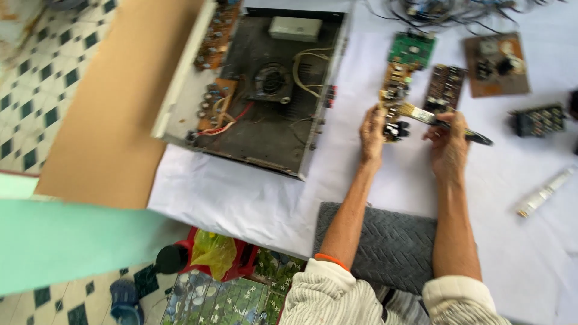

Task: Cleaning a circuit board with a brush and inspecting its components with a probe tool on a repair bench.

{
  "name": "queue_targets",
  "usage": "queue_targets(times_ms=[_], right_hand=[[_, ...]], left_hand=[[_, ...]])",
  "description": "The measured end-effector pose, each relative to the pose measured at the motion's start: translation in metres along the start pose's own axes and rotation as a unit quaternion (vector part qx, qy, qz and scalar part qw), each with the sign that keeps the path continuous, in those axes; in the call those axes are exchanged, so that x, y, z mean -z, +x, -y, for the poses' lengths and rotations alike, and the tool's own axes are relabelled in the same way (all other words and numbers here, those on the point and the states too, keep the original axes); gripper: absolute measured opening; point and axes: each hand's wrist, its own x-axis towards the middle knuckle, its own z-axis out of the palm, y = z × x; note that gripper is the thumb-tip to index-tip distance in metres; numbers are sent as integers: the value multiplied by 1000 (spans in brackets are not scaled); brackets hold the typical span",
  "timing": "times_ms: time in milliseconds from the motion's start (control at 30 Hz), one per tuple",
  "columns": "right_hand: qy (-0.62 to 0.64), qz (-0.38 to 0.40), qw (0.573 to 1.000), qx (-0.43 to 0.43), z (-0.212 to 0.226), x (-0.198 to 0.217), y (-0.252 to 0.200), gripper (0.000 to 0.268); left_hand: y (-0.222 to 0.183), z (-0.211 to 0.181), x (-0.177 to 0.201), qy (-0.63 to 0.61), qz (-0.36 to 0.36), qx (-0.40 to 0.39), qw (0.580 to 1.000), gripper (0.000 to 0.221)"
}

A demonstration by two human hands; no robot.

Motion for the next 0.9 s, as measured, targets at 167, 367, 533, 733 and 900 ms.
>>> queue_targets(times_ms=[167,367,533,733,900], right_hand=[[25,-26,999,6,1,-1,-2,31],[35,23,999,29,10,-15,-6,34],[78,42,996,31,3,-5,0,39],[79,89,992,31,6,-7,-1,43],[50,121,991,26,15,-16,-10,43]], left_hand=[[-1,-20,1,-16,15,39,999,33],[-15,-49,-5,-81,11,74,994,36],[-12,-45,7,-158,52,91,982,38],[-10,-45,13,-209,78,138,965,38],[-10,-49,9,-237,64,166,955,36]])
